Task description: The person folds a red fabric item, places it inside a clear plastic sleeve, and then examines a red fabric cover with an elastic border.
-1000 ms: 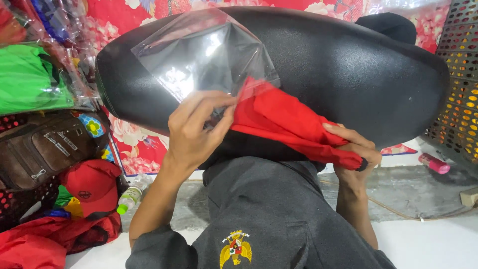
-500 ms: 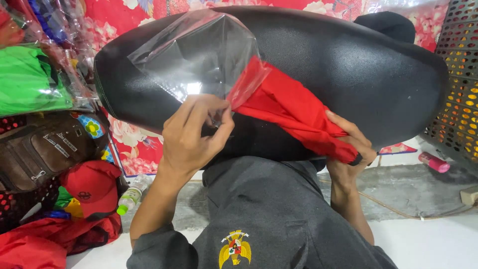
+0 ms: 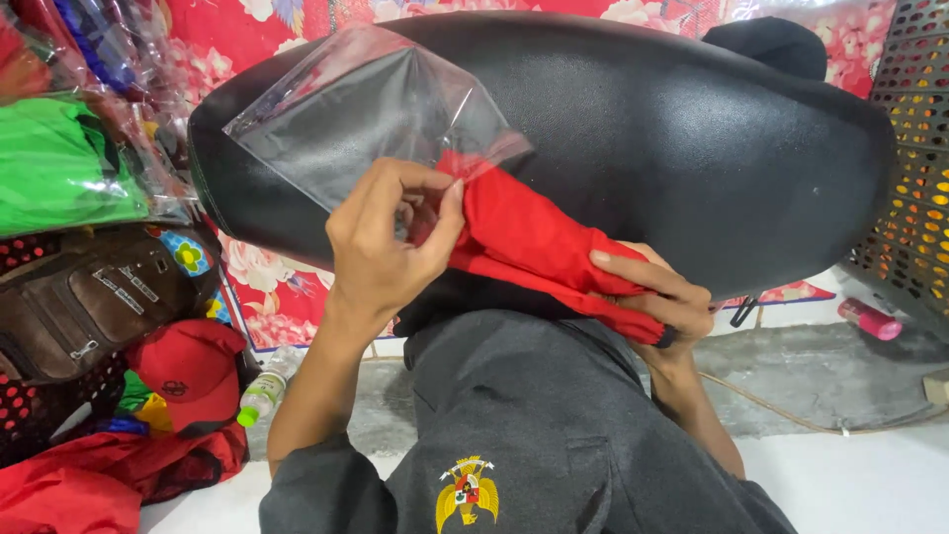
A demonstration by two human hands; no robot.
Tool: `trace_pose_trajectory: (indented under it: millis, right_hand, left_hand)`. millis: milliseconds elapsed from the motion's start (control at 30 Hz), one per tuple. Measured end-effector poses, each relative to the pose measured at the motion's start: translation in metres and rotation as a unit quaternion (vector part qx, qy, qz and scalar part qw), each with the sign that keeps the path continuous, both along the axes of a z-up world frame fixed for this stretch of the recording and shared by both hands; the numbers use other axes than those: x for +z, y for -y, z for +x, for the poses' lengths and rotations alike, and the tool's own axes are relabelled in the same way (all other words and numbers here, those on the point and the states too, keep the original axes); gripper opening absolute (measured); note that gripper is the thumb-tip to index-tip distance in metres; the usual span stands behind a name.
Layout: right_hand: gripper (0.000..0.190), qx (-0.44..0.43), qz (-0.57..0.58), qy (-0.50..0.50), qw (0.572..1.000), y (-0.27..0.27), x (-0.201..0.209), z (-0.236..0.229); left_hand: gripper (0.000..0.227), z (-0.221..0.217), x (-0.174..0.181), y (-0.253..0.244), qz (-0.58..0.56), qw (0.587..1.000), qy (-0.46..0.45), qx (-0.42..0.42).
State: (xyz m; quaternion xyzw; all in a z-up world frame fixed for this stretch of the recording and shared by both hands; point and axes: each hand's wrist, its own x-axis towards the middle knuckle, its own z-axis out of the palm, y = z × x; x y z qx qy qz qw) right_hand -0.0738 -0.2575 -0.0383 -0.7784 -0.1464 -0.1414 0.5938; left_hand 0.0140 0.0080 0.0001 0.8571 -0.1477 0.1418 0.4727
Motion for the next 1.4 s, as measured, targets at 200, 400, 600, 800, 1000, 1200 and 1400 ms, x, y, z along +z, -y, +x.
trace_pose_trajectory:
  millis: [200,400,600,800,1000,1200,1400]
  right_hand:
    - [0.021,0.000,0.018,0.024,1.000,-0.003,-0.012,0.010]
    - [0.026,-0.044,0.043,-0.075,0.995,-0.003,-0.013,-0.002]
    - [0.033,-0.100,0.122,-0.155,0.975,-0.019,-0.011,-0.001]
    - [0.022,-0.095,0.220,-0.206,0.949,-0.050,0.001,0.003]
    - [0.027,-0.123,0.303,-0.275,0.904,-0.054,0.032,0.017]
    - [0.019,-0.141,0.350,-0.314,0.871,-0.039,-0.009,-0.008]
    - [0.035,-0.166,0.282,-0.265,0.907,-0.033,-0.019,-0.006]
  left_hand:
    - [0.011,-0.004,0.018,0.002,-0.037,0.998,-0.034,-0.040]
    - [0.011,-0.009,0.013,0.003,0.051,0.998,0.023,-0.028]
    - [0.010,-0.009,0.009,0.008,0.049,0.998,0.027,-0.021]
    - [0.009,-0.012,0.000,0.022,0.046,0.998,0.042,-0.006]
    - [0.009,-0.014,0.005,0.038,0.044,0.996,0.074,0.012]
    - [0.007,-0.016,0.003,0.070,0.084,0.986,0.131,0.062]
    - [0.006,-0.005,-0.001,0.070,0.079,0.978,0.167,0.094]
